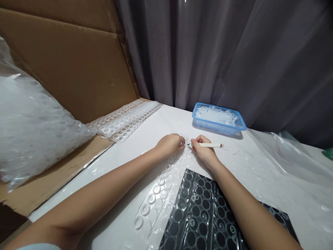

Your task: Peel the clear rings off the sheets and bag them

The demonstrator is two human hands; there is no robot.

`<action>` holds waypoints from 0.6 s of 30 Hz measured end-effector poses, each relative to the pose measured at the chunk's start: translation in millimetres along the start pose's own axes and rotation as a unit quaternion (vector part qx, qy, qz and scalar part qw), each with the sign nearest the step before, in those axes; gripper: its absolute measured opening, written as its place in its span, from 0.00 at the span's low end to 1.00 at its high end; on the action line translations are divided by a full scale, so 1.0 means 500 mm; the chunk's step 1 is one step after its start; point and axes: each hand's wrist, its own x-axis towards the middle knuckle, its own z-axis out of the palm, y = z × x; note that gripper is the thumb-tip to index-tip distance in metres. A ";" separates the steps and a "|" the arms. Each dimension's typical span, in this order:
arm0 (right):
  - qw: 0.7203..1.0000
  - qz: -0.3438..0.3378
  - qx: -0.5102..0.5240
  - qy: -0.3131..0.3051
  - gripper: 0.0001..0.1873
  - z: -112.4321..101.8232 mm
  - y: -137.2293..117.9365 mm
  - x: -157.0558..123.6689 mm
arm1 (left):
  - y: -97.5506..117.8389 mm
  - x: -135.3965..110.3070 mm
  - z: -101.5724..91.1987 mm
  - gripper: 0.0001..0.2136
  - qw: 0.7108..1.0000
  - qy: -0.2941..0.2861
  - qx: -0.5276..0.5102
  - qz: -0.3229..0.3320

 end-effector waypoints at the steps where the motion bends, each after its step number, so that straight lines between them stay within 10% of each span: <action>1: 1.000 -0.004 -0.009 0.001 0.15 0.001 0.002 0.001 | 0.000 0.002 0.001 0.11 1.000 -0.001 0.008 -0.005; 9: 0.996 0.014 -0.087 0.008 0.13 0.007 -0.006 -0.002 | 0.000 0.007 0.009 0.11 1.000 -0.006 0.004 -0.012; 18: 0.979 0.029 -0.199 0.029 0.11 0.007 -0.037 -0.017 | -0.039 0.021 -0.002 0.07 0.972 0.048 -0.225 -0.054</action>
